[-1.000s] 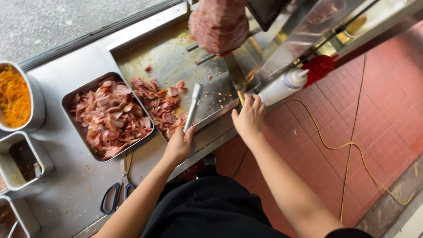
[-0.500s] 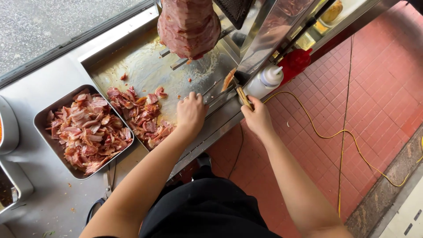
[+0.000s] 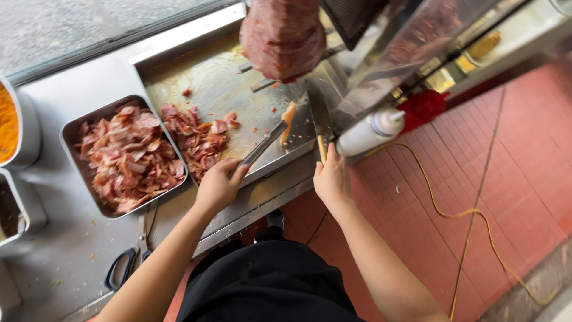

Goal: Using tongs and a knife to collect and sort shaved kebab meat into a metal tray on a prep counter.

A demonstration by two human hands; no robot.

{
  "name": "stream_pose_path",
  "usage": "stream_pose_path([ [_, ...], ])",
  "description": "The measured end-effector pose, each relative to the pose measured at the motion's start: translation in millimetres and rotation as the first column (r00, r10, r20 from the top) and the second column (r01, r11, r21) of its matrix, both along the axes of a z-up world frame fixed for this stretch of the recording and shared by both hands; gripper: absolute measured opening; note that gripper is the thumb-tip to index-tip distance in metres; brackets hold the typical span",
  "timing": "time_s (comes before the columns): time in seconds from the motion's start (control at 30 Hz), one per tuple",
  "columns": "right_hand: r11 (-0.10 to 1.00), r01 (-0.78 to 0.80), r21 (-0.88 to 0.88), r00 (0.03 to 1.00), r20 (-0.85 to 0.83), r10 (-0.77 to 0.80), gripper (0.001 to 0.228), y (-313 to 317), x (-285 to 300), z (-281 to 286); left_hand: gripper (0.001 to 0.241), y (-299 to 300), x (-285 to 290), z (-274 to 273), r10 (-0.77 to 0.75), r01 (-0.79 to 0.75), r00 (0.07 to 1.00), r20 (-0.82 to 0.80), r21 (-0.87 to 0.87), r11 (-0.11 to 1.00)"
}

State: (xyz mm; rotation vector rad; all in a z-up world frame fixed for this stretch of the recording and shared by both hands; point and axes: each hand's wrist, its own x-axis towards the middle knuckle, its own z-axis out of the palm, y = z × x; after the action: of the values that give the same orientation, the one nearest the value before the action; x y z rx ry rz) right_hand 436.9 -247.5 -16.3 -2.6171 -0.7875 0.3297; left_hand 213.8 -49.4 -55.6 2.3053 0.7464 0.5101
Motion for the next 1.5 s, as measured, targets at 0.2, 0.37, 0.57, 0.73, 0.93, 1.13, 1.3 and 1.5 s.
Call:
stream_pose_path([
  [0.2,0.989,-0.092,-0.115,0.995,0.027,0.096,0.078,5.0,1.9,-9.0,0.045,-7.3,-95.0,62.2,0.351,-0.338,0.918,-0.183,-0.825,0.453],
  [0.37,0.951,-0.303,-0.063,0.914,0.262,0.309,0.087,27.8,-31.3,31.3,0.044,-21.4,-165.9,56.7,0.517,-0.405,0.833,-0.196,-0.852,0.331],
  [0.57,0.74,-0.633,0.226,0.774,0.198,0.601,0.049,73.3,-131.0,43.2,0.04,-39.7,-212.7,87.8,0.716,-0.571,0.678,-0.165,-0.731,0.373],
  [0.73,0.528,-0.731,0.433,0.503,-0.182,0.845,0.02,110.4,-238.4,37.5,0.044,-30.6,-268.5,97.2,0.76,-0.64,0.645,-0.082,-0.602,0.478],
  [0.93,0.265,-0.895,0.357,0.19,-0.232,0.954,0.033,149.9,-338.7,1.9,0.033,-24.4,-302.4,155.1,0.749,-0.769,0.63,-0.205,-0.032,0.638],
  [1.13,0.217,-0.971,0.104,0.195,-0.191,0.962,0.031,143.7,-361.4,-7.8,0.03,-14.5,-327.0,155.0,0.724,-0.712,0.671,-0.161,0.134,0.69],
  [1.3,0.404,-0.902,-0.153,0.419,-0.078,0.905,0.024,116.6,-323.2,8.1,0.03,-7.9,-334.5,141.7,0.684,-0.598,0.719,-0.127,0.389,0.701],
  [1.5,0.659,-0.752,0.007,0.659,-0.035,0.752,0.048,75.2,-254.0,-16.9,0.034,-3.3,-332.0,138.4,0.651,-0.432,0.742,-0.158,0.63,0.646],
])
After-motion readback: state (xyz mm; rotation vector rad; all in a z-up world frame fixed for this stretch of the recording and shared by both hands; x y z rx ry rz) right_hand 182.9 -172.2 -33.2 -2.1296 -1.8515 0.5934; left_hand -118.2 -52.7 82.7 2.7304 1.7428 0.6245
